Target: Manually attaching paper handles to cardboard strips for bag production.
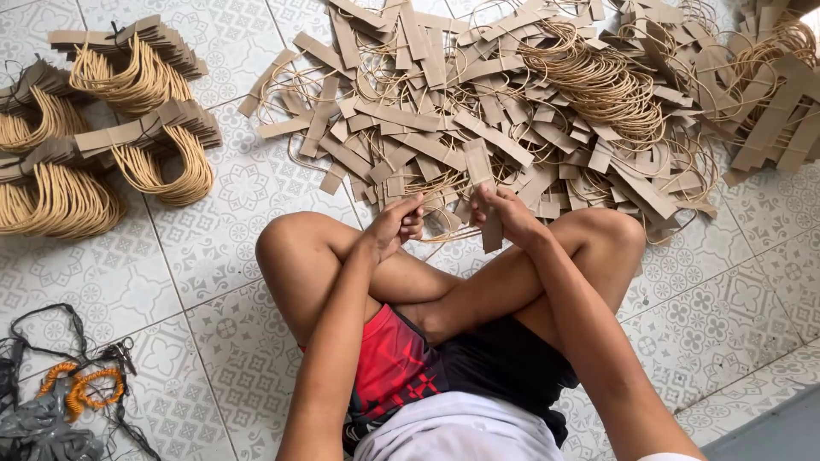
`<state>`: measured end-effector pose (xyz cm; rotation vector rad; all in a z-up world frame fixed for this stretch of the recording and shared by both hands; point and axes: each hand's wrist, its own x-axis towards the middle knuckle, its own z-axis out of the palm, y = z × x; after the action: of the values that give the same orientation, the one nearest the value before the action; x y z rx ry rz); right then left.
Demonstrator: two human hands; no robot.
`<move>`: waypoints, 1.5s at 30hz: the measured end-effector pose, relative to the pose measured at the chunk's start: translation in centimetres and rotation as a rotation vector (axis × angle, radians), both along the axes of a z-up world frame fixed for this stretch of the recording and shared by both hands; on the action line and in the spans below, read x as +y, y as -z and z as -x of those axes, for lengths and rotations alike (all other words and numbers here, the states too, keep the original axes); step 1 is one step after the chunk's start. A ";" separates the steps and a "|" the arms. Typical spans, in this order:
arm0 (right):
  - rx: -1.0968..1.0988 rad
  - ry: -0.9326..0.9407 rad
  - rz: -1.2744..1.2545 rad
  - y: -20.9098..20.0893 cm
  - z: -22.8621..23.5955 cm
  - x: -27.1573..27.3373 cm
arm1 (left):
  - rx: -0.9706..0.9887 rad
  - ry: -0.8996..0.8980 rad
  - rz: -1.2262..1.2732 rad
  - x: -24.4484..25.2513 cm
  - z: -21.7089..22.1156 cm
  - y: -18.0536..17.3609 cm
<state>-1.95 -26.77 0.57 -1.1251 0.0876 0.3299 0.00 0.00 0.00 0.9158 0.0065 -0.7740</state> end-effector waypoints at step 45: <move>-0.016 -0.024 0.121 -3.8 0.4 1.5 | -0.073 0.030 -0.044 -0.3 0.3 -0.7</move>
<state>-2.36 -25.30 4.35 -1.2492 0.0809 0.3408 -0.32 -0.34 0.74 0.9873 -0.0547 -0.7708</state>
